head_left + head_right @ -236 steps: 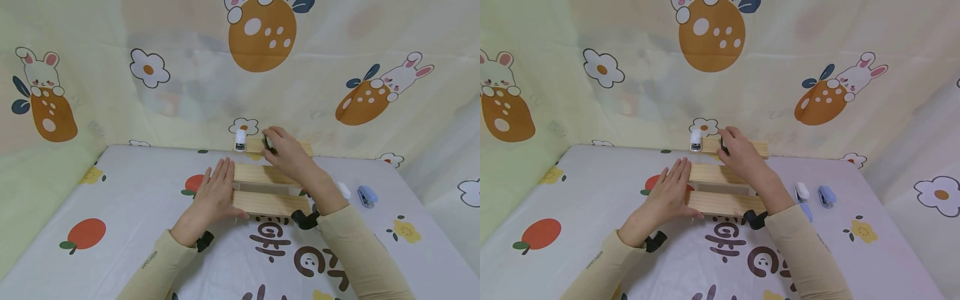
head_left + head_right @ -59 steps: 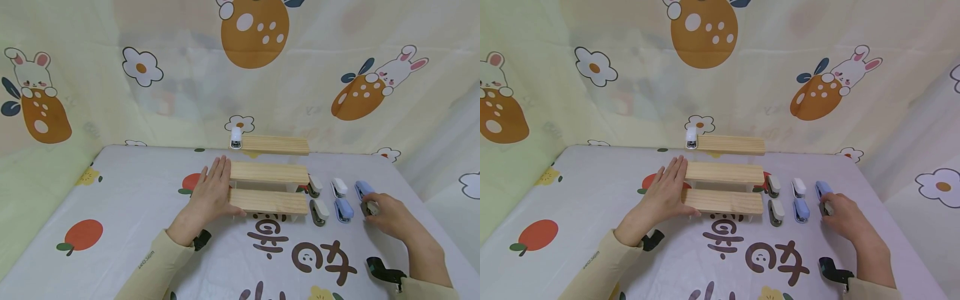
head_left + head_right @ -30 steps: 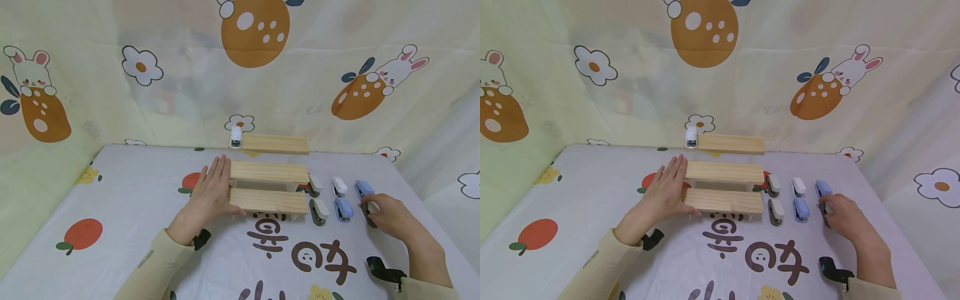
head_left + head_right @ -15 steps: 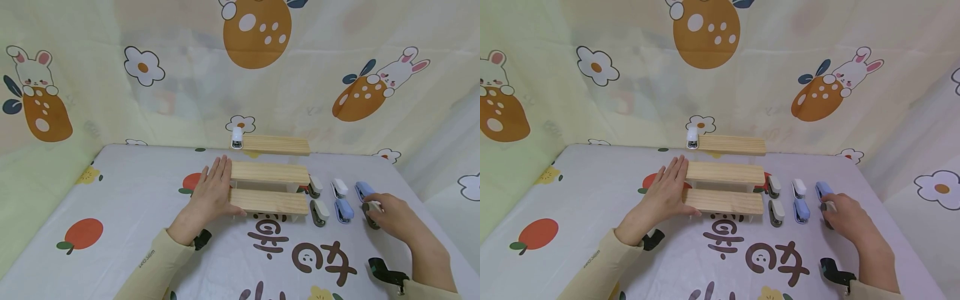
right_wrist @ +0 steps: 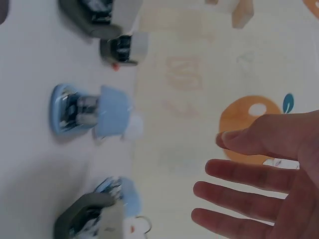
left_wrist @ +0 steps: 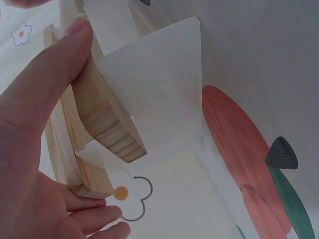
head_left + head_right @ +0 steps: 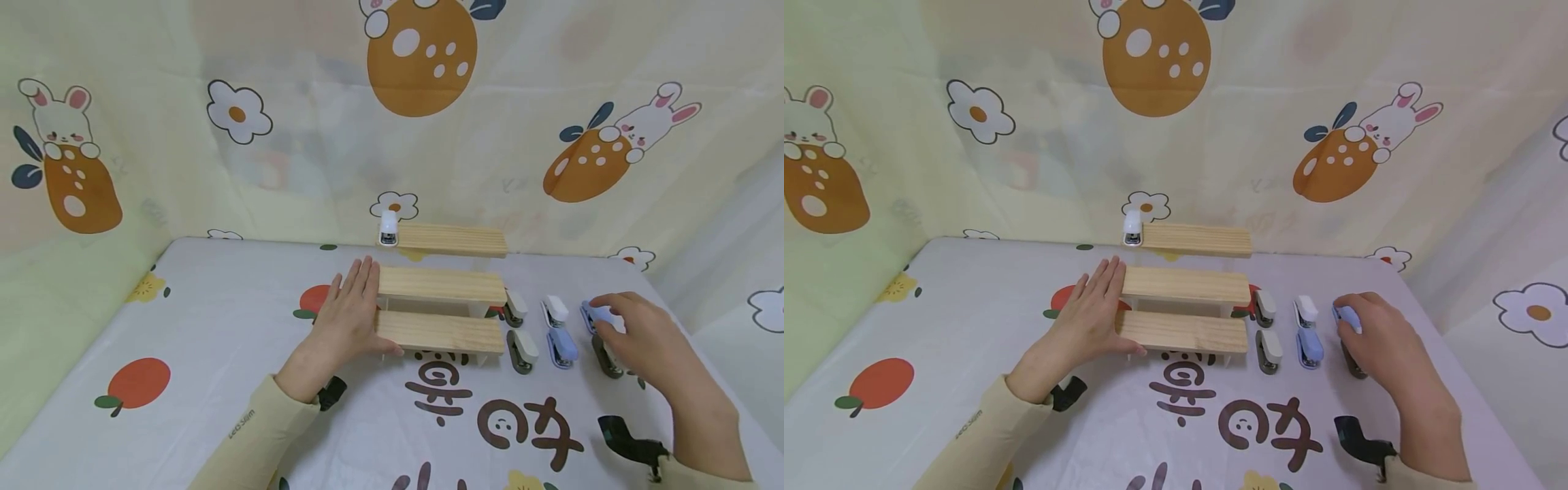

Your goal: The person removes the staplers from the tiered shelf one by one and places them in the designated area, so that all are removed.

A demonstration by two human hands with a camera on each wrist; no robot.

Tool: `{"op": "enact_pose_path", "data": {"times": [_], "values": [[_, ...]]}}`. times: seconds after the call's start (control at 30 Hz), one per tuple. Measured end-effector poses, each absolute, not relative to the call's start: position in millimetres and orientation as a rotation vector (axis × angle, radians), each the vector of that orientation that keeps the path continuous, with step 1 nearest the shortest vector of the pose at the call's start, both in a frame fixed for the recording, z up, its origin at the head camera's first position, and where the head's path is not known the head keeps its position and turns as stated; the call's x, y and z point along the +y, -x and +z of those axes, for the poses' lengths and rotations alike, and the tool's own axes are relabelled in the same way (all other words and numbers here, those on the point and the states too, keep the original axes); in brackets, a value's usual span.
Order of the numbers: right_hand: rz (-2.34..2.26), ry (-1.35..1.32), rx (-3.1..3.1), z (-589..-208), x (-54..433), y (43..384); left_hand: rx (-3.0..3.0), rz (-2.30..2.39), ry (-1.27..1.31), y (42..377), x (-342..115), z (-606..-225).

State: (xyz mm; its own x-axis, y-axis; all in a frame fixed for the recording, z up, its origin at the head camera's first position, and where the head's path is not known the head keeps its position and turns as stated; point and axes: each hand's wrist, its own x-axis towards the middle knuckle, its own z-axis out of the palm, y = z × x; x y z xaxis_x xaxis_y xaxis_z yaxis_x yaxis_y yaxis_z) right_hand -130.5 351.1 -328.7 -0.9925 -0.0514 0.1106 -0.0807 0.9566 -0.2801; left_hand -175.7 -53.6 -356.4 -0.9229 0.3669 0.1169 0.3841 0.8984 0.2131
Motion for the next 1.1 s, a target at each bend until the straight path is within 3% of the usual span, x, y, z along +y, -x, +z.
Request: {"op": "enact_pose_path", "data": {"times": [1.1], "values": [[0.450,-0.441,-2.702,-277.5,243.6,148.4,-2.987,-0.341,0.593,175.4,-54.4,-356.9]]}}
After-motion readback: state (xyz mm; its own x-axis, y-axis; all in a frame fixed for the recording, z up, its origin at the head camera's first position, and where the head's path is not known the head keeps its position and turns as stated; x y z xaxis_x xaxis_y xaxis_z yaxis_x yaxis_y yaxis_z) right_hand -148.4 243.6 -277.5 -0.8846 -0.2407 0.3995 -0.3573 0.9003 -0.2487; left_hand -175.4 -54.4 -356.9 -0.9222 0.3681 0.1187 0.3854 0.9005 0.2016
